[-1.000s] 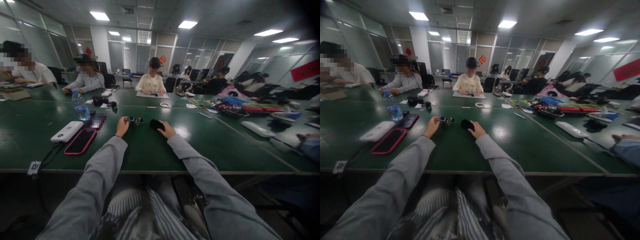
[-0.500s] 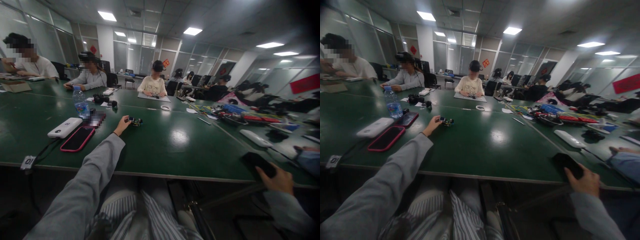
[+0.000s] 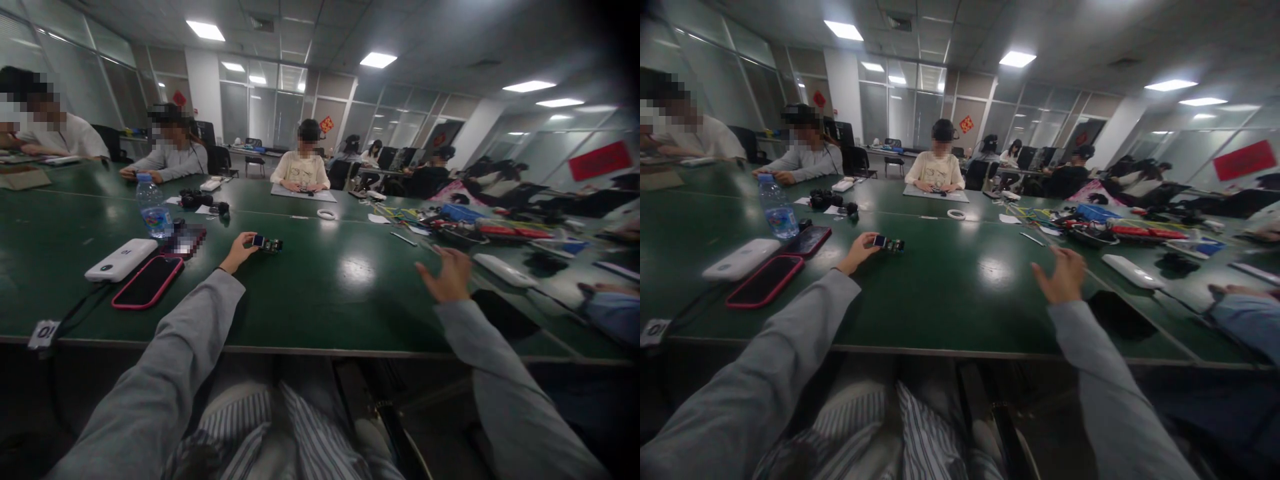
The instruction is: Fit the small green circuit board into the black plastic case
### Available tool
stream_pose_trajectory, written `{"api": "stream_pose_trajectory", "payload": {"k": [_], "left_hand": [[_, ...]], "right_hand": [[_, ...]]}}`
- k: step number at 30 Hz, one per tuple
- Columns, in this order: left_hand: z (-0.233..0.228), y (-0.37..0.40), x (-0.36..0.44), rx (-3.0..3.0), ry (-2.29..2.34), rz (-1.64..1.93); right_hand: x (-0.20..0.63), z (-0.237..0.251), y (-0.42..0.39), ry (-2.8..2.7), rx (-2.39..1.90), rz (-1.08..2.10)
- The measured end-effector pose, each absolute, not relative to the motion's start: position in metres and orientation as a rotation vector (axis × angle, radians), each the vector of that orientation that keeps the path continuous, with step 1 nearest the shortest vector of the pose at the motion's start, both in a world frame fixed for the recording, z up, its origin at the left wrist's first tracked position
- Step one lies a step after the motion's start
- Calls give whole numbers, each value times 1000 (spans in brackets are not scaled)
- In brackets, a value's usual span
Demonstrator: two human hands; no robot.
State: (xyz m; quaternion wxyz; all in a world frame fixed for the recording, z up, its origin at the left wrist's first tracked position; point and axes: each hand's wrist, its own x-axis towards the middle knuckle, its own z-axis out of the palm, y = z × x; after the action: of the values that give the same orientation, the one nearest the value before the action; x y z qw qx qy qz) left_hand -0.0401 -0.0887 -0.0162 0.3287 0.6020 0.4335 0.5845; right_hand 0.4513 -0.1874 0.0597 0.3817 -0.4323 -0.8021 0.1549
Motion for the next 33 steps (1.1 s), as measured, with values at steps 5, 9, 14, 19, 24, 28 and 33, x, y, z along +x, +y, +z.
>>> {"api": "stream_pose_trajectory", "payload": {"k": [5,9,14,19,24,28,33], "left_hand": [[-6,-101,-30,1721,1221,1486],[14,-122,-16,2021,1313,1430],[34,-146,4,2331,1306,1305],[37,-148,11,2180,1187,1362],[36,-143,5,1885,1000,1323],[32,-141,1,1798,822,1194],[34,-141,-5,1736,769,1120]], "right_hand": [[322,32,-138,-1951,-1132,157],[214,11,-116,-1985,-1016,579],[200,4,-108,-1634,-974,959],[221,11,-106,-1578,-938,1221],[224,26,-117,-1294,-870,1770],[227,32,-131,-1162,-829,2124],[230,36,-139,-1144,-712,2244]]}}
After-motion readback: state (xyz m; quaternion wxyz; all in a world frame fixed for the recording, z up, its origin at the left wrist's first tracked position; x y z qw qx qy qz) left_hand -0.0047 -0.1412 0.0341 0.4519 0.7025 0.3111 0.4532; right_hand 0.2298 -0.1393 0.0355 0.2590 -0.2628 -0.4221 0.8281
